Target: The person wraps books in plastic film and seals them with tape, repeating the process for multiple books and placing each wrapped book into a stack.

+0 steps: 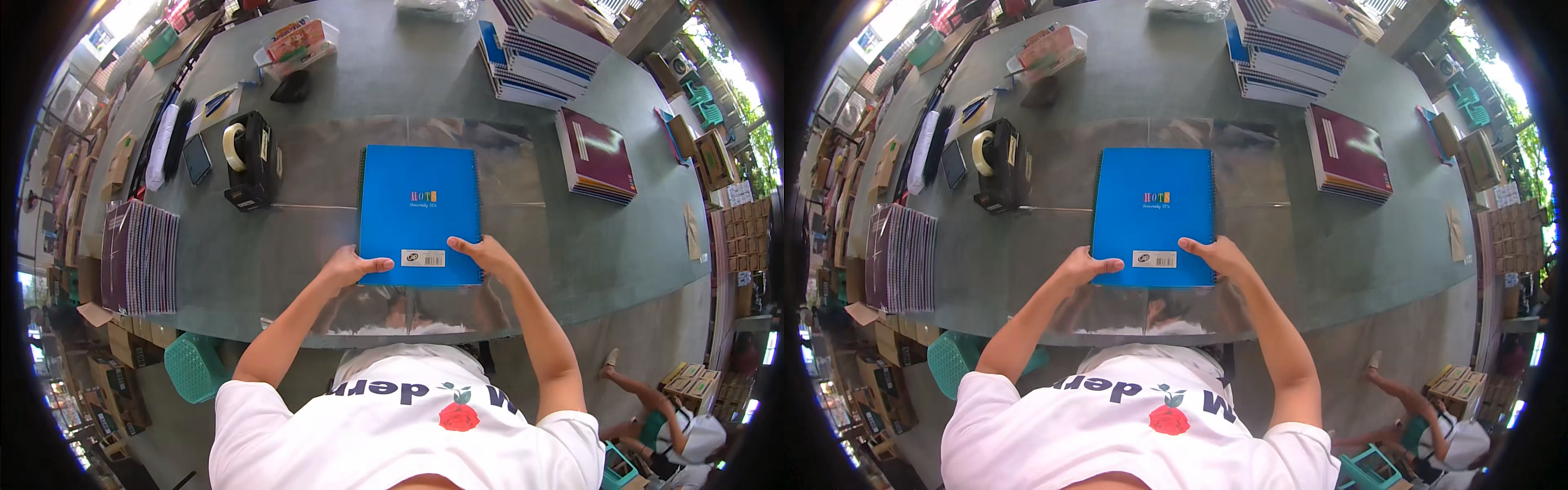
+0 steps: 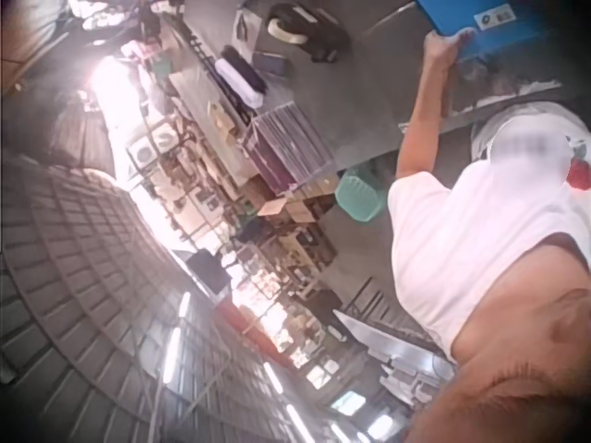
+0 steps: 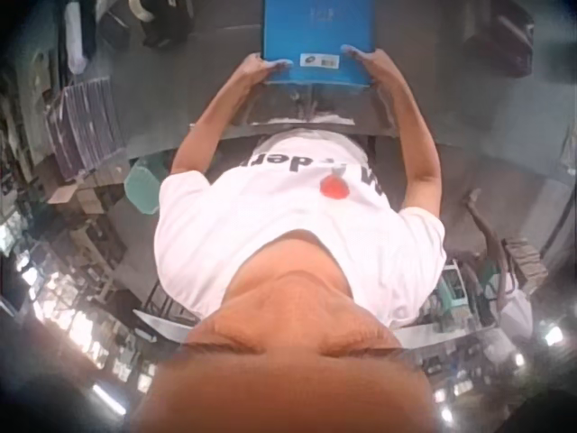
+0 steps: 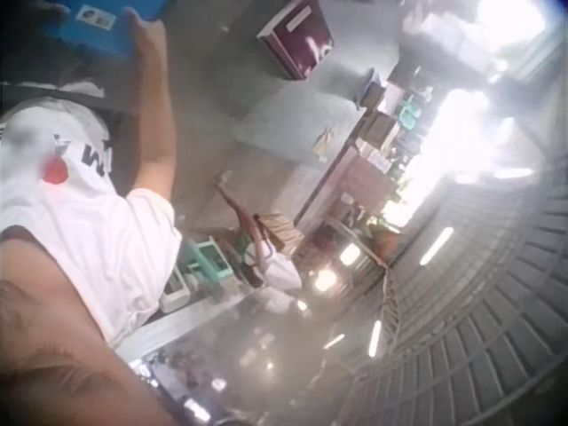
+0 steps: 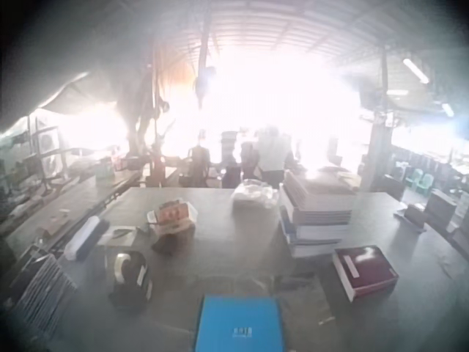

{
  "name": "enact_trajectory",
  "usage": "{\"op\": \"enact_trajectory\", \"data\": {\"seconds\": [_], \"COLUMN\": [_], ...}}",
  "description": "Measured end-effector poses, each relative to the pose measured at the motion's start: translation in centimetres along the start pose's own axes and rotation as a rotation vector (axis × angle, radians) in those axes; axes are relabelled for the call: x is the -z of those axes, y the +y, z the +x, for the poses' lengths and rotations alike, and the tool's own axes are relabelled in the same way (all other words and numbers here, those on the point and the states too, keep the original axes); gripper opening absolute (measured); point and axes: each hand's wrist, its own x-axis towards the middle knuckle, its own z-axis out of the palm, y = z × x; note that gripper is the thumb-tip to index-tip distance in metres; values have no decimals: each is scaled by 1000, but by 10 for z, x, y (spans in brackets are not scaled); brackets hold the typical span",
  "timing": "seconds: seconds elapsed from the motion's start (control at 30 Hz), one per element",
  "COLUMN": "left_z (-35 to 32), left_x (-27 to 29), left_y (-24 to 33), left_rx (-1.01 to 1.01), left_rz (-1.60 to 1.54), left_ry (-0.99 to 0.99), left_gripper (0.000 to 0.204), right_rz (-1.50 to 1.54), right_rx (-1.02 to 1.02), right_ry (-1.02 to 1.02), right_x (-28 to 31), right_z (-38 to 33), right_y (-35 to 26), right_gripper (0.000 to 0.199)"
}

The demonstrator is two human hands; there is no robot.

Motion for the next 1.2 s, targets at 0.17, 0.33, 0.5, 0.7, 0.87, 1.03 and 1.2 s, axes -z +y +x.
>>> {"op": "enact_trajectory", "data": {"seconds": [0.17,0.33,0.5,0.7,0.87,1.03,1.2], "left_z": [2,0,-1,-12,-32,-56,-9], "left_x": [1,-11,-15,-9,-1,-89,-196], "left_y": [13,6,11,5,15,31,-19], "left_rx": [76,43,77,102,-270,-1010,-1019], "left_rz": [64,-2,3,-31,488,671,880], "left_ry": [-24,41,31,120,709,524,313], "left_gripper": [83,85,86,88,43,13,39], "right_rz": [-87,-59,-152,-405,-841,-871,-760], "right_rx": [-71,53,31,465,526,593,655], "right_ry": [83,57,89,771,1064,876,1028], "right_x": [4,14,17,53,75,81,83], "right_z": [4,9,9,-8,10,11,-1], "right_y": [1,-1,-3,19,124,126,125], "right_gripper": [100,99,95,50,41,42,34]}}
